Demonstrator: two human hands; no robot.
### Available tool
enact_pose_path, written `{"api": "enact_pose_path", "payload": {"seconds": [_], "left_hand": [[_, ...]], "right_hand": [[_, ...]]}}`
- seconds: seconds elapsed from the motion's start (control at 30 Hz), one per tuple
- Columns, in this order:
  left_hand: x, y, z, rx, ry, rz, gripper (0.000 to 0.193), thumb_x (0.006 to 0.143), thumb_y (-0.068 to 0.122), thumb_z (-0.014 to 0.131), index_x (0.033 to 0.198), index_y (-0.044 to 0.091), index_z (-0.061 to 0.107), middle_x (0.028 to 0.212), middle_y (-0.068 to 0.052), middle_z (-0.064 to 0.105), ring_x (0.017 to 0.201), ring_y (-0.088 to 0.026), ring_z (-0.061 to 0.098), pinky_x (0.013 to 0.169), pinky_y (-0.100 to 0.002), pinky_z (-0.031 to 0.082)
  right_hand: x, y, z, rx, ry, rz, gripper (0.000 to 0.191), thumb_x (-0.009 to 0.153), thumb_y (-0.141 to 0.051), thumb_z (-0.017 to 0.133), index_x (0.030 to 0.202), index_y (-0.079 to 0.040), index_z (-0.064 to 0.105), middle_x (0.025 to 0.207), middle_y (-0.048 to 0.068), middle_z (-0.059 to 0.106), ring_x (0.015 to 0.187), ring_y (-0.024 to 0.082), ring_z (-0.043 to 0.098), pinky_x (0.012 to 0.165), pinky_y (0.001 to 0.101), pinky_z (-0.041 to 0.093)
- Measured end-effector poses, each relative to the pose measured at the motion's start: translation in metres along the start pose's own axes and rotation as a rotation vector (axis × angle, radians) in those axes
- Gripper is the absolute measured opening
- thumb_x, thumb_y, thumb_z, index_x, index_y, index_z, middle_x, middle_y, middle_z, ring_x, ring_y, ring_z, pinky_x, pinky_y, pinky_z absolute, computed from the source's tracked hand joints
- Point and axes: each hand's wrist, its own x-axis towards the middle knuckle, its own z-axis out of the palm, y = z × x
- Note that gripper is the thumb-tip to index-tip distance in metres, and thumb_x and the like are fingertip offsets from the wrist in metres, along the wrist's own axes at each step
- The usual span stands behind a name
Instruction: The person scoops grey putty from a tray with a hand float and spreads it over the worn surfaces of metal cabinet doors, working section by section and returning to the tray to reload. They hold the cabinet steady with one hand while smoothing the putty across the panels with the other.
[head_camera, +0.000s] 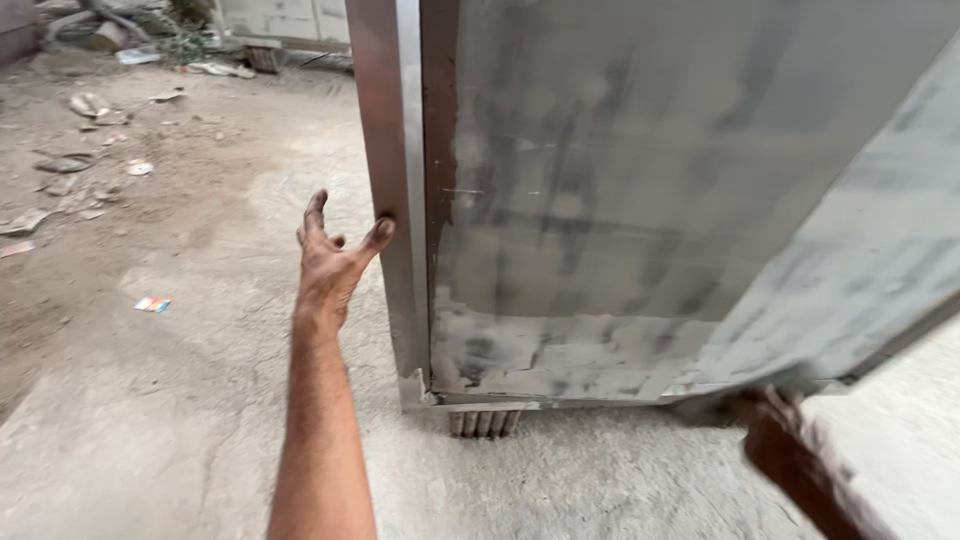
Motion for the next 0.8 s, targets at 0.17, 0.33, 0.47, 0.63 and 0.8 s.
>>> {"api": "enact_pose_path", "payload": {"seconds": [0.17, 0.33, 0.47, 0.63, 0.8], "left_hand": [[0.002, 0.005, -0.003, 0.139, 0.05, 0.058, 0.133, 0.057, 0.059, 0.093, 0.163, 0.019, 0.022, 0.162, -0.016, 0.023, 0.139, -0.04, 0.043, 0.107, -0.052, 0.052], [-0.033, 0.041, -0.049, -0.003, 0.297, 0.24, 0.109, 0.08, 0.063, 0.086, 0.162, 0.011, 0.037, 0.165, -0.012, 0.042, 0.142, -0.034, 0.054, 0.111, -0.046, 0.055], [-0.105, 0.094, -0.107, 0.017, 0.645, 0.415, 0.08, 0.099, 0.046, 0.086, 0.159, 0.01, 0.046, 0.144, -0.006, 0.052, 0.131, -0.024, 0.055, 0.11, -0.038, 0.046], [-0.193, 0.096, -0.147, -0.349, 0.988, 0.344, 0.049, 0.101, 0.015, 0.079, 0.139, 0.008, 0.048, 0.14, -0.005, 0.051, 0.136, -0.02, 0.051, 0.109, -0.039, 0.051], [-0.324, 0.082, -0.134, -0.66, 1.392, -0.307, 0.029, 0.099, 0.036, 0.063, 0.111, 0.011, 0.053, 0.112, -0.005, 0.058, 0.109, -0.02, 0.058, 0.105, -0.041, 0.046]], "right_hand": [[-0.011, -0.073, 0.02, 0.803, -0.446, -0.222, 0.05, 0.086, -0.017, 0.07, 0.135, -0.009, 0.061, 0.129, 0.02, 0.064, 0.111, 0.037, 0.064, 0.089, 0.0527, 0.062], [-0.005, -0.171, -0.035, 1.801, -1.036, -0.09, 0.061, 0.082, -0.012, 0.065, 0.14, -0.002, 0.052, 0.13, 0.024, 0.063, 0.107, 0.038, 0.068, 0.088, 0.0567, 0.064], [-0.029, -0.243, -0.108, 1.773, -1.167, 0.291, 0.065, 0.081, -0.009, 0.059, 0.144, -0.002, 0.051, 0.124, 0.029, 0.066, 0.1, 0.048, 0.071, 0.077, 0.054, 0.054], [-0.094, -0.29, -0.194, 1.79, -1.289, 0.251, 0.073, 0.078, 0.0, 0.053, 0.151, -0.007, 0.045, 0.133, 0.022, 0.062, 0.11, 0.041, 0.069, 0.089, 0.0487, 0.06], [-0.155, -0.319, -0.249, 1.72, -1.307, 0.086, 0.071, 0.082, 0.001, 0.05, 0.152, -0.004, 0.047, 0.136, 0.016, 0.061, 0.119, 0.031, 0.067, 0.095, 0.0487, 0.059]]}}
